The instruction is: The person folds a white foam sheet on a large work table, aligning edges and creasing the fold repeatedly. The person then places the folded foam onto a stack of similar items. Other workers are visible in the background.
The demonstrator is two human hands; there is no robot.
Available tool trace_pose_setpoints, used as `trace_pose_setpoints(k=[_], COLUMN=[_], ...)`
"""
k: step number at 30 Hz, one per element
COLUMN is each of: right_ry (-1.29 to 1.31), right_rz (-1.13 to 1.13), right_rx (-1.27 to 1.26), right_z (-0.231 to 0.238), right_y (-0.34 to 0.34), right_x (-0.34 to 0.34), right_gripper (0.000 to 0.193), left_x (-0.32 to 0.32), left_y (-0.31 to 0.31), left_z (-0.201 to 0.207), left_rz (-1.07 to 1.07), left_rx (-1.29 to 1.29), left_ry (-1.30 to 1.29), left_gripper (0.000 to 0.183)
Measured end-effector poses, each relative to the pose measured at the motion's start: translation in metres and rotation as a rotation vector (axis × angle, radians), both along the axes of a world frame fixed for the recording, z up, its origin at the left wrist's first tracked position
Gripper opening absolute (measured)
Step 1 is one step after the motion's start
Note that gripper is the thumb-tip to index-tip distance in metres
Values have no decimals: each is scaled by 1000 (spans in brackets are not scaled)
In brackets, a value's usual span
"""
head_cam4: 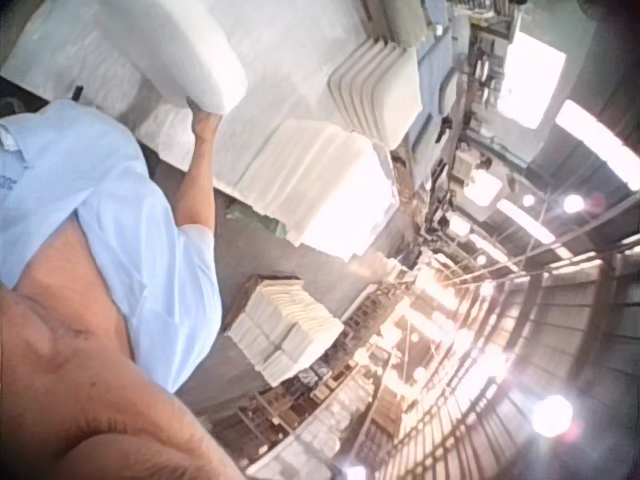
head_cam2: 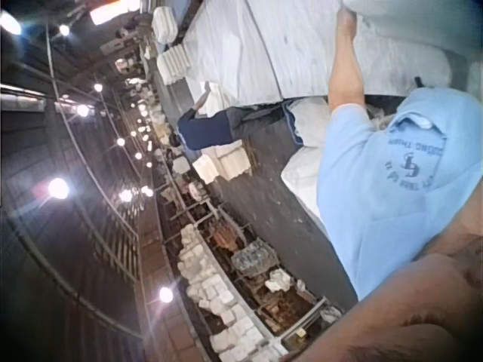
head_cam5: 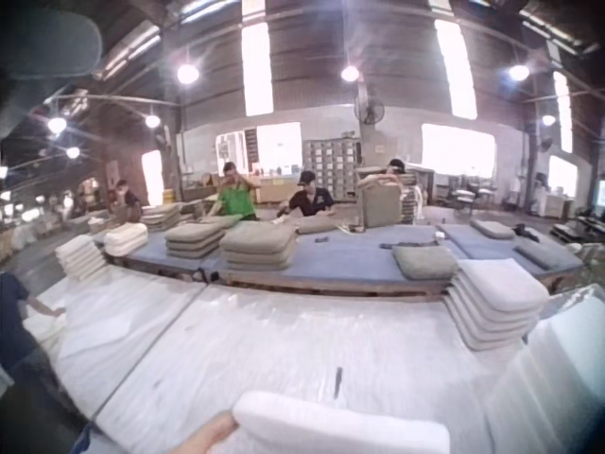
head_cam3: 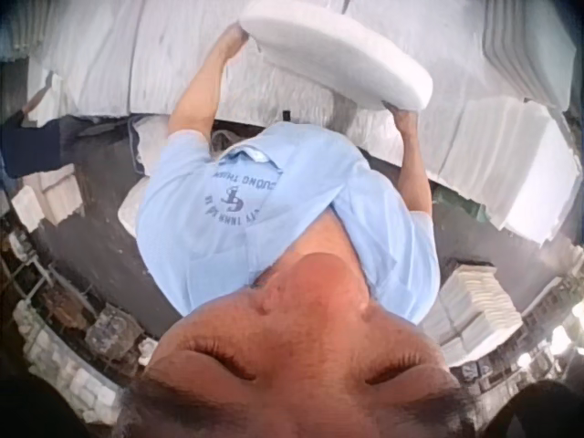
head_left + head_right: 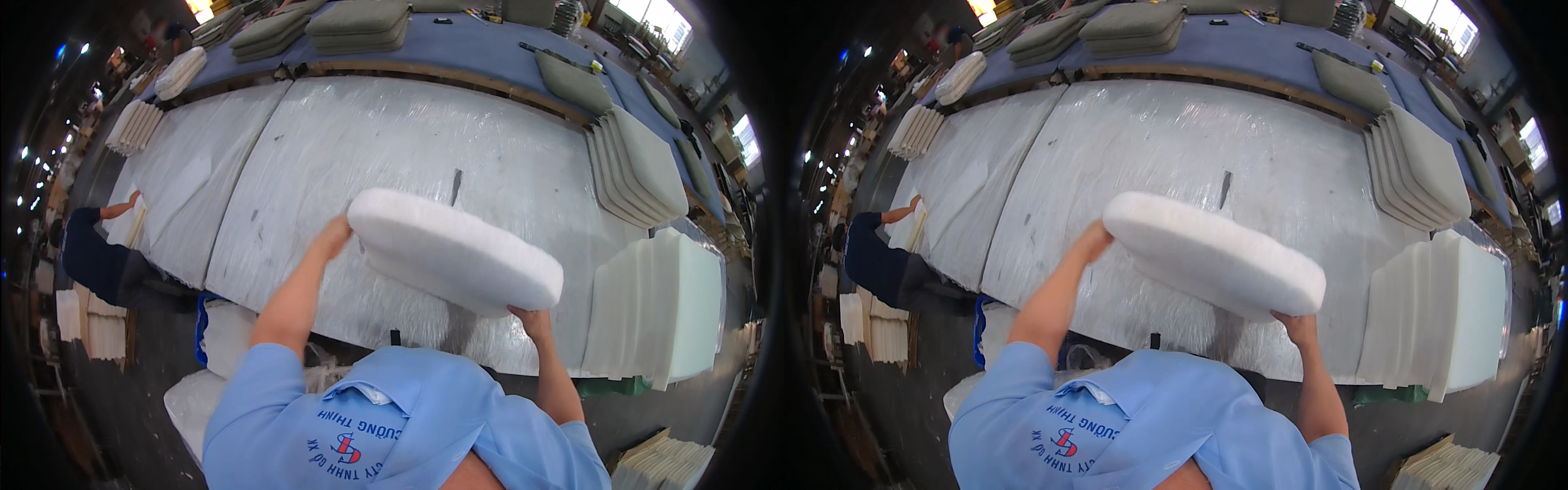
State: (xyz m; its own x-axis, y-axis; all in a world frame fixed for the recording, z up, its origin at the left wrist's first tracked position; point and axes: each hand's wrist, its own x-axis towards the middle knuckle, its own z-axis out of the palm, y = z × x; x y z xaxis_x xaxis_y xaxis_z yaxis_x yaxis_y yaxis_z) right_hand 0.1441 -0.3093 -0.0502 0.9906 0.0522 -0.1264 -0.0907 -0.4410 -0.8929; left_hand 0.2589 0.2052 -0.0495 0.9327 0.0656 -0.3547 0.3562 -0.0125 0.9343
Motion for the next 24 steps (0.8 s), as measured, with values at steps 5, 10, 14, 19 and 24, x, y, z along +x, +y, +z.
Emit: trace_pose_setpoints(k=[5, 10, 14, 19, 24], right_ry=[-17, 599, 742, 581, 509], right_rz=[35, -135, -204, -220, -675], right_rx=[-17, -46, -26, -202, 186], right_z=[25, 29, -5, -56, -77], right_y=[-7, -31, -30, -42, -47], right_x=[24, 0, -5, -16, -32], right_gripper=[33, 46, 55, 50, 37], left_x=[32, 13, -19, -50, -84], left_y=[-41, -90, -101, -97, -102], left_z=[-18, 3, -12, -57, -69], left_rz=[225, 207, 134, 87, -161], left_rx=[-119, -122, -192, 141, 871], left_ry=[146, 352, 453, 448, 151], left_gripper=[77, 88, 87, 79, 78])
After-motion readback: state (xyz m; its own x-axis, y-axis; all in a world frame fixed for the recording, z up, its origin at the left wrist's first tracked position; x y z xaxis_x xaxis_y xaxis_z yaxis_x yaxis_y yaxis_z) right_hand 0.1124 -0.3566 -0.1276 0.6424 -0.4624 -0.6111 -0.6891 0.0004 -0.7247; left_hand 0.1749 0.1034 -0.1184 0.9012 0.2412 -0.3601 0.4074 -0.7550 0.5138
